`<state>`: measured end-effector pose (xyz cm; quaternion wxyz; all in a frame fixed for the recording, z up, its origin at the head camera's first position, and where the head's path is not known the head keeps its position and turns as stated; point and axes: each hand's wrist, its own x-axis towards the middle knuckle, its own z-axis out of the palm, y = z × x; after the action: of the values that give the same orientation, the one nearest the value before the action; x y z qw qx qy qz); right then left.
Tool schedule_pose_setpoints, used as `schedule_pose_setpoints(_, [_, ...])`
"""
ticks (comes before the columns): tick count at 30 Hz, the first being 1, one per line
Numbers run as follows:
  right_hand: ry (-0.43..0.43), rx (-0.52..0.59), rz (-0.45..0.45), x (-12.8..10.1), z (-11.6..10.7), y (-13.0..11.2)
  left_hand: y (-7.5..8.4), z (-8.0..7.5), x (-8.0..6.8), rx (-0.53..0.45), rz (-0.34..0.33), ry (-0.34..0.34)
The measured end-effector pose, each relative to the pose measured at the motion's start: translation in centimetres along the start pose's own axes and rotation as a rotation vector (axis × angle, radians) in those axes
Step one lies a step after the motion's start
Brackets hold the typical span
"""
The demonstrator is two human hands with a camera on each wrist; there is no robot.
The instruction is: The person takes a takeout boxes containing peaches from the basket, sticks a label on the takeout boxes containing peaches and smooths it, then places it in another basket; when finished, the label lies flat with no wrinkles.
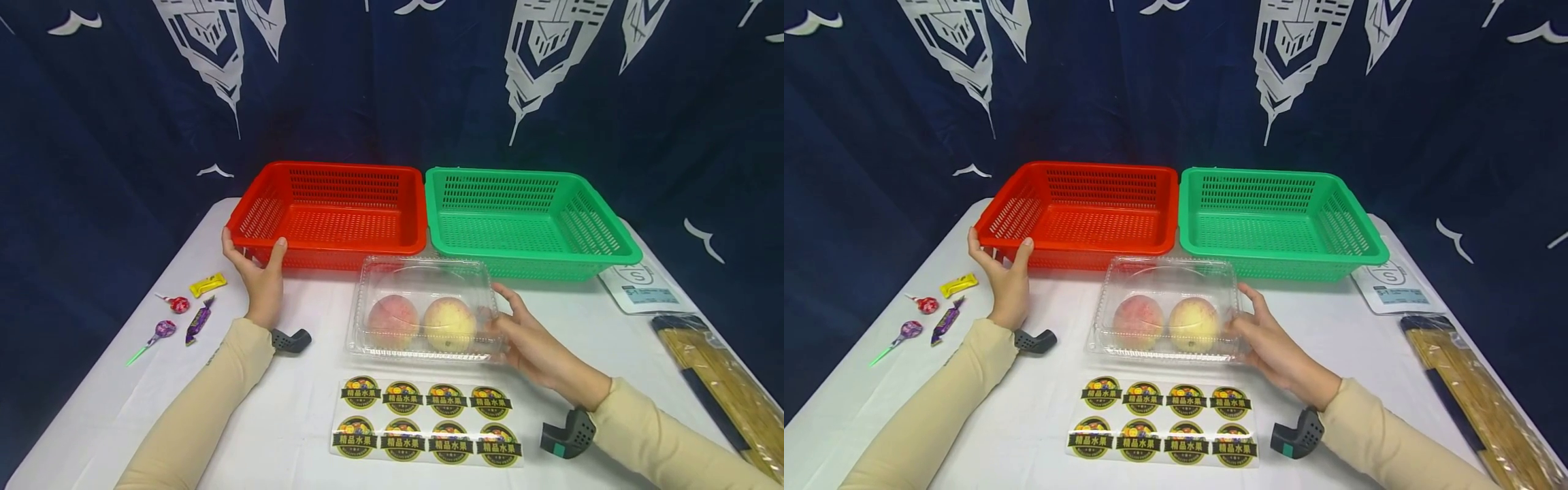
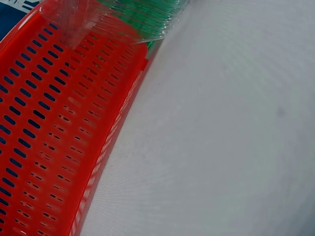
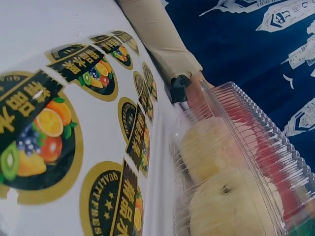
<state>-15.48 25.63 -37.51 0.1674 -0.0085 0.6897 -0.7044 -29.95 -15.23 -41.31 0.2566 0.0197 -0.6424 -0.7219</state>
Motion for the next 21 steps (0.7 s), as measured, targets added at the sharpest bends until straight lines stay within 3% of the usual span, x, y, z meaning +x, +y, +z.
schedule_pose_setpoints(14, [0.076, -0.164, 0.010, -0.43, 0.13, -0.53, 0.16, -0.07, 0.06, 0.002, -0.021, 0.012])
schedule_pose_setpoints(21, [0.112, -0.213, -0.076, -0.49, 0.33, -0.80, 0.46, 0.07, -0.18, 0.045, -0.025, 0.042])
